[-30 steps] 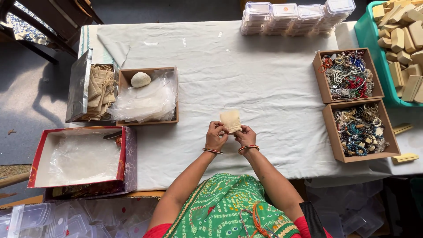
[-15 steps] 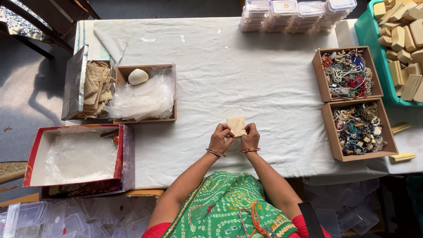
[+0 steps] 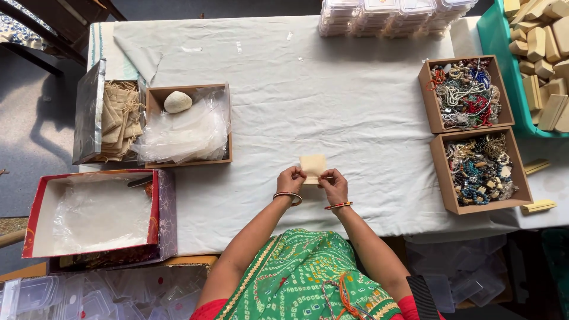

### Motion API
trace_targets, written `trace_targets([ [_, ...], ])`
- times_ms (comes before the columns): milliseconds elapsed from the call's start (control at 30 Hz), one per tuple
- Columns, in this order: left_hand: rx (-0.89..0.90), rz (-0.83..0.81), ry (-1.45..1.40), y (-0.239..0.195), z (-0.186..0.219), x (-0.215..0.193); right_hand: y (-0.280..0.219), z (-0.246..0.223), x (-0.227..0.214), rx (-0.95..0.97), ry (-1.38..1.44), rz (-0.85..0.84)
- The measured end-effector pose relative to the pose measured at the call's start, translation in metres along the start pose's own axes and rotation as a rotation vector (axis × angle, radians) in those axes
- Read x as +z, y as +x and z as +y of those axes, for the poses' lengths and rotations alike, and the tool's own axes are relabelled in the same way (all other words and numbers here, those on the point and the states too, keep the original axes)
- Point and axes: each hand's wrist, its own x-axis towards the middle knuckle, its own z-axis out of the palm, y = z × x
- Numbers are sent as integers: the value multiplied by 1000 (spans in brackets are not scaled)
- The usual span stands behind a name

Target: The person places a necklace into a small plastic bag, then into a cloth pouch, and finally into a plastic container. They repeat this process with a second necklace.

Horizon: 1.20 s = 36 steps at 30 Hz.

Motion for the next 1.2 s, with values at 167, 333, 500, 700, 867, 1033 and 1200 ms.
trace_targets([
  [167, 253, -73, -168, -16, 40, -13, -16, -86, 13, -402, -471, -119],
  [333, 174, -178, 61, -54, 107, -34, -8, -88, 7, -543, -821, -122],
  [500, 595, -185, 790, -22, 53, -48, -6, -87, -11, -775, -1162, -208],
  [700, 679, -286, 578, -19, 90, -36, -14, -87, -13, -837, -1258, -296],
  [867, 763, -185, 642, -19, 74, 1, -19, -83, -11, -867, -1261, -262],
  [1033, 1017, -257, 781, -32, 82, -14, -24, -85, -13, -854, -1186, -208],
  [1200, 1356, -175, 891, -40, 95, -37, -26, -90, -14, -895, -1104, -216],
])
